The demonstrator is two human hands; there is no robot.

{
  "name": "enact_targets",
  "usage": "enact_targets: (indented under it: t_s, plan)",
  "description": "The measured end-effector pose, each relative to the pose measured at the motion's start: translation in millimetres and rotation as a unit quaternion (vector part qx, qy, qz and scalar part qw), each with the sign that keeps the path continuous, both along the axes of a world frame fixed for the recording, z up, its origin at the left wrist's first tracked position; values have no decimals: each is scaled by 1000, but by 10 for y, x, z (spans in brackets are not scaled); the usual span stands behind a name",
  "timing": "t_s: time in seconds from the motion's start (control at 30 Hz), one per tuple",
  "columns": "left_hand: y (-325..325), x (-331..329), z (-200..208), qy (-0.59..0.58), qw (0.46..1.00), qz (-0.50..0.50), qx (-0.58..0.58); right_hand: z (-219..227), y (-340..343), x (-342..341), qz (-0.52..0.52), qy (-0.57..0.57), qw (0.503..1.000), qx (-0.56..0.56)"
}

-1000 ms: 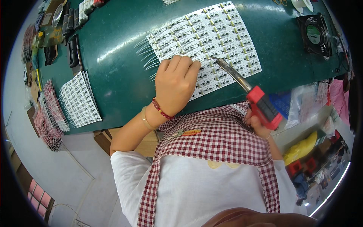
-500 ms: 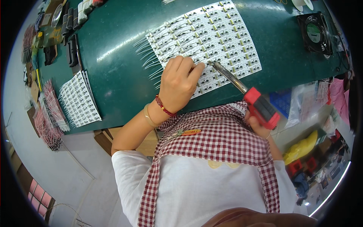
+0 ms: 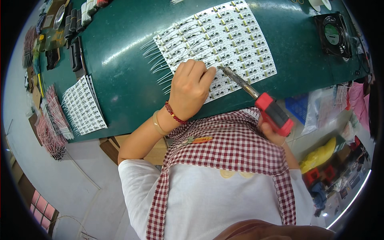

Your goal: The person assembles electronic components onto LED lighting strips by hand, then solders them in place with a soldering iron and solder wire.

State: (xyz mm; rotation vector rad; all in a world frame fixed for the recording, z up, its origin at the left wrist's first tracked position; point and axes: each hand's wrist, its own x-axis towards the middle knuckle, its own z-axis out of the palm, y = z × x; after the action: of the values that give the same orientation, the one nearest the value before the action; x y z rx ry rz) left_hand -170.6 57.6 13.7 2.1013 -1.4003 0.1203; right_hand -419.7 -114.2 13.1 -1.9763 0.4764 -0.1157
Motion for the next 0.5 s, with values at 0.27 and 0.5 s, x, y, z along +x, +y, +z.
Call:
enact_targets:
  t_s: [0.27, 0.5]
  plan:
    - [-34, 30, 53, 7, 1000, 2, 16, 19, -33, -75, -6, 8, 1000, -5]
    - [-9, 17, 0, 34, 999, -4, -13, 63, -18, -56, -19, 2, 999, 34]
